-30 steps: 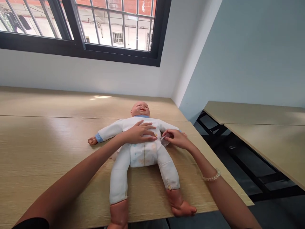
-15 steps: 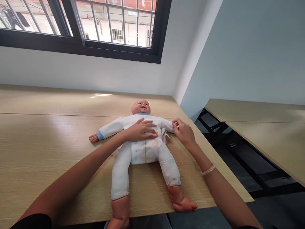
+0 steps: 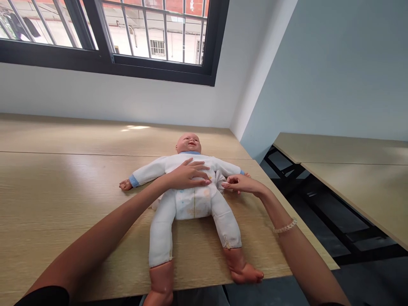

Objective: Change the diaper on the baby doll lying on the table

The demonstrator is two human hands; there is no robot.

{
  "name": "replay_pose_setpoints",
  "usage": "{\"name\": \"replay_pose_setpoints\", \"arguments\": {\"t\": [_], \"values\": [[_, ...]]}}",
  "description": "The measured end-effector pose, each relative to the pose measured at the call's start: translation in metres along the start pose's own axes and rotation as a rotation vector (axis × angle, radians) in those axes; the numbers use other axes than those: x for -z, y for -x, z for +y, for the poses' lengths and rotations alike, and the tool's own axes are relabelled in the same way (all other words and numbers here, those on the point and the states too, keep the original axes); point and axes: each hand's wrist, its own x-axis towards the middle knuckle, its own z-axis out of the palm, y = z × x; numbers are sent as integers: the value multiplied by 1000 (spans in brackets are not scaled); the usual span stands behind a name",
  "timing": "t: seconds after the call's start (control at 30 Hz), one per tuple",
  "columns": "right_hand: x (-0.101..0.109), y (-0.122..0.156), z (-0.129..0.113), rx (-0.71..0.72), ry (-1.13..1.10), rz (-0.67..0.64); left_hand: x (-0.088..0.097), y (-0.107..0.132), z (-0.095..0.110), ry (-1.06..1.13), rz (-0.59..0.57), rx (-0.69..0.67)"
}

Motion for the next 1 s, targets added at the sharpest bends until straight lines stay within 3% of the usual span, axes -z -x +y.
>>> {"name": "replay_pose_setpoints", "arguments": {"t": [0.17,0.27,0.4,0.67,0.83,1.0], "values": [[15,13,-11,49,-109,62,0,0,1,5,15,-10],[14,17,-24,81,-164,144,-1,0,1,-18,21,-3],[-7,12,-50,162,-181,211,-4,-1,1,-26,27,11],[-52,-14,-98,308,110,364,-7,-5,-1,16,42,18],[-73,-9,-94,278,194,449,-10,-5,-5,26,58,35],[-89,3,-78,502,251,417,-14,-9,-10,18,50,30]]}}
